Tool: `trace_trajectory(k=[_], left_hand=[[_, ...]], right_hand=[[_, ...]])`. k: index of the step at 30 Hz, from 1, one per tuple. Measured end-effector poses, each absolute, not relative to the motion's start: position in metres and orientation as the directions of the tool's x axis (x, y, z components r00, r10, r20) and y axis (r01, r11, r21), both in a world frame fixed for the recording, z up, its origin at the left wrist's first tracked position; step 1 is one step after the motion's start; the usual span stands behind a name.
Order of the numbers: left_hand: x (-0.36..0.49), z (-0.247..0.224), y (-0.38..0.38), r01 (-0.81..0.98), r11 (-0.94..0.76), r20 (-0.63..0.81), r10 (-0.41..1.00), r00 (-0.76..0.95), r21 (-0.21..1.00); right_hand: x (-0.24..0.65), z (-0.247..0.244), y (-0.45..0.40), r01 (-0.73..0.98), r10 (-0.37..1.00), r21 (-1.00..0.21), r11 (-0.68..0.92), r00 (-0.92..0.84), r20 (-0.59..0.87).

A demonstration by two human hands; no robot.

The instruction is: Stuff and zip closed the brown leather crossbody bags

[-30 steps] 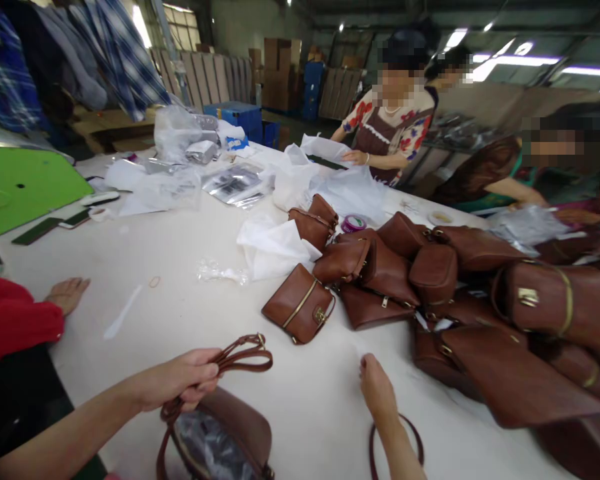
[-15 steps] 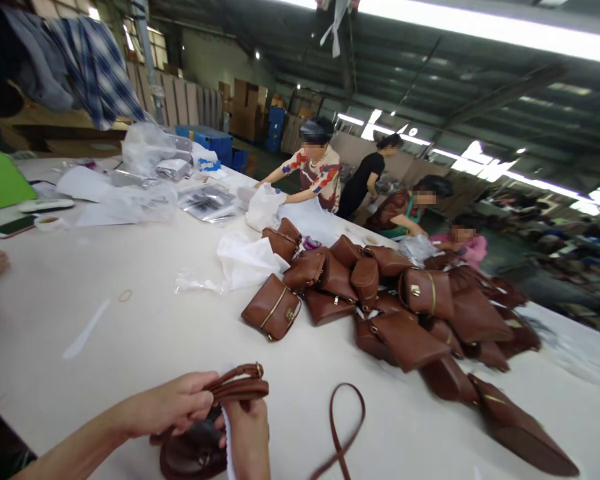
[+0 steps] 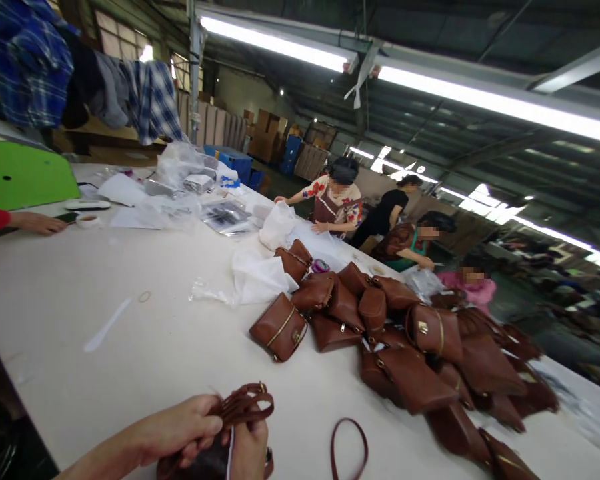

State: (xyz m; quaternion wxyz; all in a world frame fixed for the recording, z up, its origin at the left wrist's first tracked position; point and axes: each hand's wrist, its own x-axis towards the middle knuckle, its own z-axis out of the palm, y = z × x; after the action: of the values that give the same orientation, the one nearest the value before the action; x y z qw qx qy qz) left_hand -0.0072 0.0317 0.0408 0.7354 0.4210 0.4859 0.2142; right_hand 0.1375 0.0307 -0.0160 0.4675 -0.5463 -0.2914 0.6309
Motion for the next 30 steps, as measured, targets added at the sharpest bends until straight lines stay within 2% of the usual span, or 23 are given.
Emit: trace_trajectory(k=[6,13,17,20,22,24,26,30], left_hand=[[0.004,0.036,0.028,-0.042,0.548,-0.499,0.789,0.358,0.836],[0.009,0.031,0.034,-0.073,0.505,-0.483,0.852,0.202,0.860],[0.007,0.023,0.037,-0.087,0.491,-0.461,0.855,0.235,0.867],[0.007,0.019,0.037,-0.091,0.494,-0.456,0.848,0.269,0.865],[0.008,0.020,0.036,-0.056,0.499,-0.466,0.839,0.281,0.865],[0.010,0.026,0.035,-0.042,0.492,-0.454,0.830,0.325,0.869],[0.012,0.035,0.033,-0.087,0.447,-0.377,0.832,0.408,0.891],[0.013,0.054,0.029,-0.136,0.293,-0.188,0.842,0.506,0.947]], right_hand=[[0.130,-0.008,0.033,-0.442,0.885,-0.784,-0.435,-0.051,-0.462],[0.141,-0.007,0.025,-0.389,0.873,-0.798,-0.461,-0.036,-0.487],[0.157,-0.004,0.015,-0.409,0.903,-0.824,-0.393,-0.003,-0.429],[0.161,0.004,0.011,-0.298,0.962,-0.919,-0.259,0.006,-0.274],[0.161,0.009,0.011,-0.142,0.989,-0.979,-0.145,-0.045,-0.140],[0.161,0.014,0.014,0.002,0.991,-0.998,-0.069,-0.116,-0.069],[0.163,0.019,0.018,0.065,0.980,-0.995,-0.081,-0.175,-0.091],[0.166,0.032,0.029,-0.040,0.946,-0.974,-0.224,-0.250,-0.207]])
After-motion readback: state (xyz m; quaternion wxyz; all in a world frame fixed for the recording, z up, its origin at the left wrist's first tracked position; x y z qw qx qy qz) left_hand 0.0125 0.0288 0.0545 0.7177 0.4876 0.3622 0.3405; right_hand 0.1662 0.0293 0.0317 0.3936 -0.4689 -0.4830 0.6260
